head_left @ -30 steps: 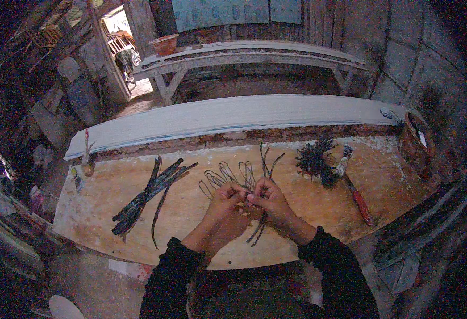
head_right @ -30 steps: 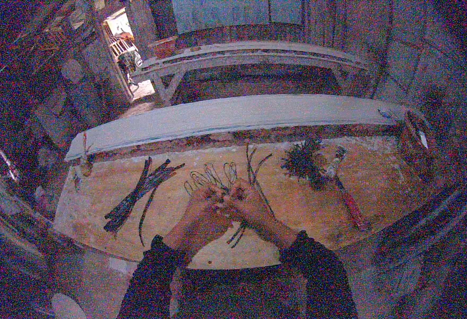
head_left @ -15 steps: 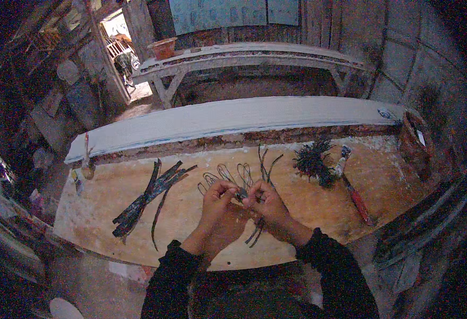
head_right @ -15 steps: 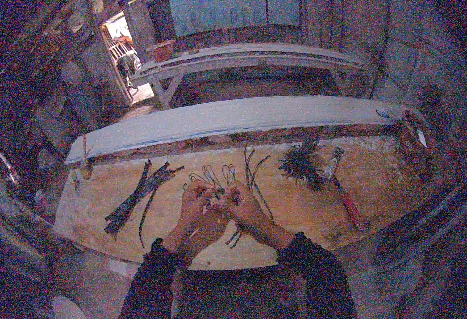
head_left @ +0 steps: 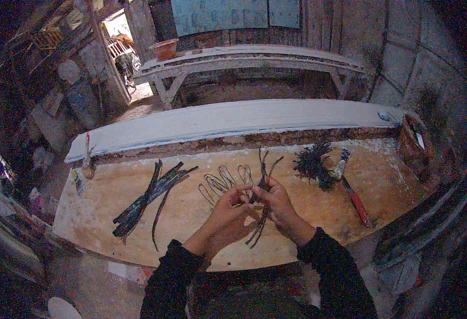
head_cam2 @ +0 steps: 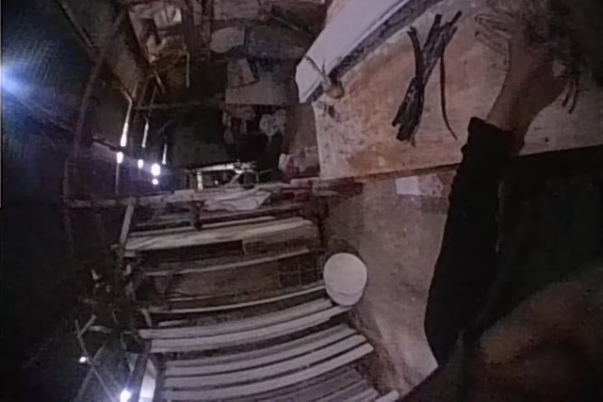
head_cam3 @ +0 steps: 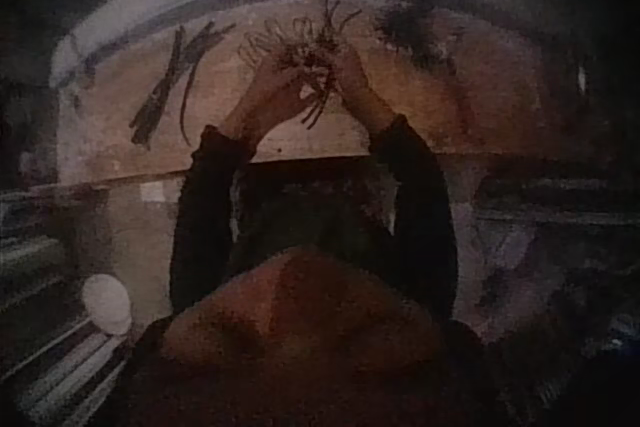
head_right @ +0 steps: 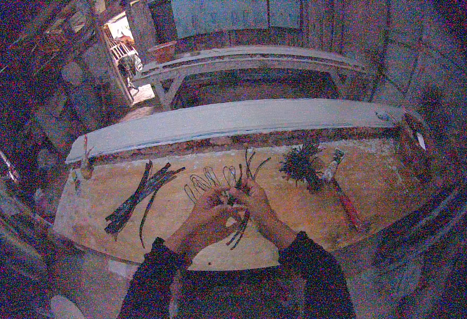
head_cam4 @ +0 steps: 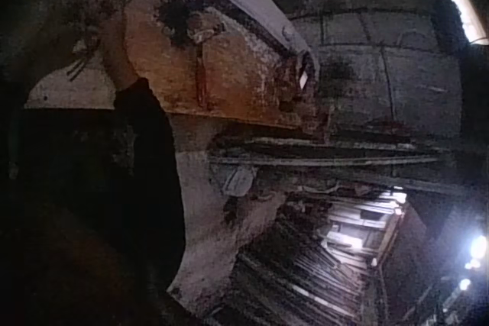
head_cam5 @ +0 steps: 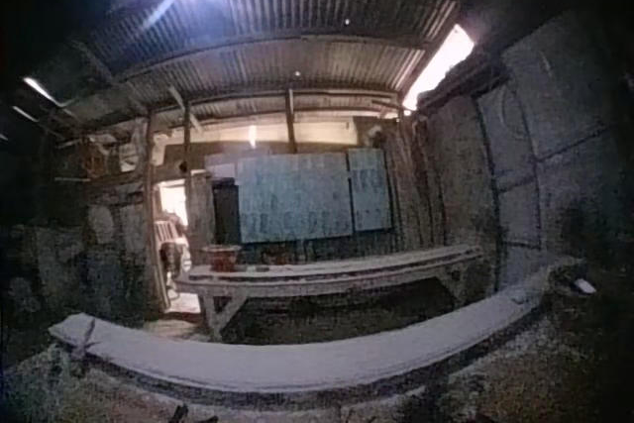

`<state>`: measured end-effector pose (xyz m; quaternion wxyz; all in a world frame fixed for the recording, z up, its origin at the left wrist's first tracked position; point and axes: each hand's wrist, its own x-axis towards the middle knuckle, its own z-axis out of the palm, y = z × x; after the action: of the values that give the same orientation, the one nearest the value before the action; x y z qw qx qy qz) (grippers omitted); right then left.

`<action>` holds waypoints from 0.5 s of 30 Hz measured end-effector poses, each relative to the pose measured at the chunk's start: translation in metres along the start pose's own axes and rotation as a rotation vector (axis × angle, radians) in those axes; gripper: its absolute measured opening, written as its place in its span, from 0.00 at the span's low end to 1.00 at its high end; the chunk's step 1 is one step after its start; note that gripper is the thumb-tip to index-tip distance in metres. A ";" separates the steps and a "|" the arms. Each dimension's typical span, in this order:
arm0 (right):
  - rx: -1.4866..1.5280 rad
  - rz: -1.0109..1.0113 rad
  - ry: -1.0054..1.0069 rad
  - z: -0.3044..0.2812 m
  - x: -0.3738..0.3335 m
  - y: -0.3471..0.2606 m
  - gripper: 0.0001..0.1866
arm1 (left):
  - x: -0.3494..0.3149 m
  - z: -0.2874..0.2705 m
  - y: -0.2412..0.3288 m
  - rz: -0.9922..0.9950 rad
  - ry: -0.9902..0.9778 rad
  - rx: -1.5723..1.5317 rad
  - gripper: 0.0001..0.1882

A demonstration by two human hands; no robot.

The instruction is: The person repeatedly picks up thin black strips and interlaces them by hand on a wooden workbench. They form loops and bundles, then place the finished pieces back on the table. The process is continuous and repetitive throughout the clip.

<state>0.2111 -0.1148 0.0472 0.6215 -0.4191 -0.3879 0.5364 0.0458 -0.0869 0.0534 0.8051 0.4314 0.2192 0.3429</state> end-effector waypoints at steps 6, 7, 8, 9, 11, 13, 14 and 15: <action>-0.086 -0.023 0.033 0.003 0.000 -0.005 0.08 | 0.022 -0.037 -0.008 0.137 -0.045 0.237 0.29; -0.041 -0.046 0.042 0.000 0.003 0.000 0.08 | 0.027 -0.042 -0.008 0.207 -0.072 0.378 0.29; 0.004 -0.069 0.051 -0.004 0.006 0.006 0.08 | 0.024 -0.046 -0.012 0.161 -0.068 0.256 0.29; 0.048 -0.090 0.072 -0.011 0.008 0.011 0.09 | 0.014 -0.026 -0.003 0.104 -0.072 0.131 0.30; 0.026 -0.037 0.069 -0.005 0.005 0.002 0.09 | 0.006 -0.017 0.003 0.084 -0.062 0.034 0.29; 0.060 -0.002 0.052 0.001 0.002 -0.006 0.10 | 0.003 -0.015 0.004 0.094 -0.021 0.010 0.26; 0.104 0.007 0.037 0.003 0.000 -0.009 0.11 | 0.001 -0.013 0.005 0.080 0.016 -0.041 0.25; 0.147 0.013 0.029 0.003 -0.003 -0.013 0.12 | -0.010 0.008 0.015 0.019 0.079 -0.168 0.23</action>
<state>0.2128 -0.1180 0.0601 0.6527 -0.3825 -0.3356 0.5614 0.0387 -0.0921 0.0711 0.8261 0.3504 0.2172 0.3843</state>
